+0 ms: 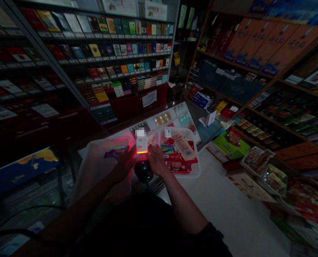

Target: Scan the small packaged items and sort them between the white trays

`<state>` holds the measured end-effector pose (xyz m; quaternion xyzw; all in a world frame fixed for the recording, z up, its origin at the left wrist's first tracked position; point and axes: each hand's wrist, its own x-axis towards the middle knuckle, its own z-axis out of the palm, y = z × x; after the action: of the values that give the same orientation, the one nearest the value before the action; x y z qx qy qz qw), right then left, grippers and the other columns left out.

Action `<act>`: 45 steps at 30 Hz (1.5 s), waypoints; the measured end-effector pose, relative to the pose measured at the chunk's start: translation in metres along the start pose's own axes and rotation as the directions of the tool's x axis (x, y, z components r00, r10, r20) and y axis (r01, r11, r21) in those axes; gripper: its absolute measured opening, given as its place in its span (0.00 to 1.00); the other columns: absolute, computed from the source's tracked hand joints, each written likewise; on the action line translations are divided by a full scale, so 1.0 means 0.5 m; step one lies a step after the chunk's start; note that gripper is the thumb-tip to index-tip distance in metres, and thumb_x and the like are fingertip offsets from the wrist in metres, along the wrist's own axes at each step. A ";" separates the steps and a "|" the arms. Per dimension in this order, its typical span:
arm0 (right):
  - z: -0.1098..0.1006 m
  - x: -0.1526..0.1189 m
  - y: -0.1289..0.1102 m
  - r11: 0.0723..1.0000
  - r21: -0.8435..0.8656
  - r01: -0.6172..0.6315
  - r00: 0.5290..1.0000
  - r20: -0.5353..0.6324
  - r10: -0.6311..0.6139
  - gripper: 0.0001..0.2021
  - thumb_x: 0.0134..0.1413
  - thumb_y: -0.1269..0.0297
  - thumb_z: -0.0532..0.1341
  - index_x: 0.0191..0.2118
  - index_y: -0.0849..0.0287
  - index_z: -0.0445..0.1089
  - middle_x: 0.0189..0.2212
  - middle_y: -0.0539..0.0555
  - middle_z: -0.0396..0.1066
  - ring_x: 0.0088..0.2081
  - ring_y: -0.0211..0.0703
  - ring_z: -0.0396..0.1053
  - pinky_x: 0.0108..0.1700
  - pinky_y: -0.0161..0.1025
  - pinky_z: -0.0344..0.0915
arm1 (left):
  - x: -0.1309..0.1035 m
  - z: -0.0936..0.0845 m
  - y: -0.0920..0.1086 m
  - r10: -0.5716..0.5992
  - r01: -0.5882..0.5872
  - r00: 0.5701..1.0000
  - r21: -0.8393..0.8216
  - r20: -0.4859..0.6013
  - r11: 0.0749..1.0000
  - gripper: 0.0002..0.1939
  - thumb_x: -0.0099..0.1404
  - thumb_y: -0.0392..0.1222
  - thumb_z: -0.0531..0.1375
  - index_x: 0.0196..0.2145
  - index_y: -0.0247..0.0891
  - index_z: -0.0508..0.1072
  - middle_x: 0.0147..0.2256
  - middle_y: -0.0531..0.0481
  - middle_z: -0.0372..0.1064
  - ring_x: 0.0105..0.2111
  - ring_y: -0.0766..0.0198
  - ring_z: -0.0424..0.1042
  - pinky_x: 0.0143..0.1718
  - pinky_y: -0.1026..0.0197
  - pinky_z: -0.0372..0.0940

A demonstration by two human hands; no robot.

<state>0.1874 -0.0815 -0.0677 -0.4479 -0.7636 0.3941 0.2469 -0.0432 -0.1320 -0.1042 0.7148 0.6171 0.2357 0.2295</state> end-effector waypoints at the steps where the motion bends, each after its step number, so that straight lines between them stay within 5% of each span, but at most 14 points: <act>1: 0.000 -0.003 0.000 1.000 0.001 -0.026 1.000 -0.002 0.026 0.40 0.73 0.35 0.37 0.74 0.57 0.59 0.75 0.58 0.54 0.78 0.52 0.39 0.78 0.61 0.30 | -0.001 0.001 -0.002 0.014 -0.014 1.000 0.010 0.003 1.000 0.34 0.79 0.60 0.39 0.78 0.49 0.45 0.77 0.46 0.42 0.78 0.48 0.31 0.74 0.32 0.29; 5: 0.001 -0.011 0.003 0.997 0.035 -0.073 0.997 -0.011 0.074 0.42 0.72 0.33 0.37 0.74 0.56 0.59 0.75 0.56 0.53 0.79 0.55 0.32 0.78 0.62 0.32 | -0.003 0.003 -0.010 0.056 -0.057 0.998 0.038 0.026 0.998 0.36 0.79 0.61 0.41 0.78 0.49 0.41 0.77 0.45 0.41 0.78 0.45 0.31 0.73 0.30 0.28; 24: -0.012 -0.010 -0.014 0.996 0.088 -0.030 0.998 -0.050 0.035 0.47 0.67 0.27 0.36 0.74 0.56 0.59 0.75 0.57 0.53 0.79 0.53 0.37 0.78 0.58 0.35 | 0.002 -0.002 0.002 0.083 -0.084 0.996 0.047 0.022 0.995 0.39 0.77 0.64 0.43 0.78 0.50 0.37 0.78 0.44 0.38 0.78 0.43 0.33 0.73 0.29 0.31; 36: -0.093 -0.061 -0.028 0.993 0.114 -0.036 0.970 -0.233 0.062 0.43 0.70 0.31 0.38 0.74 0.56 0.60 0.75 0.57 0.55 0.78 0.53 0.41 0.78 0.58 0.38 | 0.064 -0.060 0.151 0.156 -0.152 0.969 -0.037 0.189 0.988 0.41 0.77 0.62 0.46 0.78 0.41 0.41 0.77 0.39 0.38 0.77 0.40 0.33 0.73 0.26 0.33; 45: -0.194 -0.111 0.033 0.991 0.117 -0.058 0.899 -0.426 0.102 0.41 0.72 0.34 0.39 0.75 0.56 0.58 0.75 0.57 0.54 0.76 0.53 0.48 0.78 0.57 0.41 | 0.180 0.003 0.279 0.259 -0.252 0.922 -0.061 0.288 0.966 0.42 0.76 0.62 0.48 0.78 0.40 0.43 0.77 0.38 0.38 0.77 0.41 0.35 0.73 0.27 0.32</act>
<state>0.2929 -0.0886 -0.0276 -0.5418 -0.6501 0.3336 0.4155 0.0771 -0.0614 -0.0144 0.8135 0.4749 0.1617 0.2942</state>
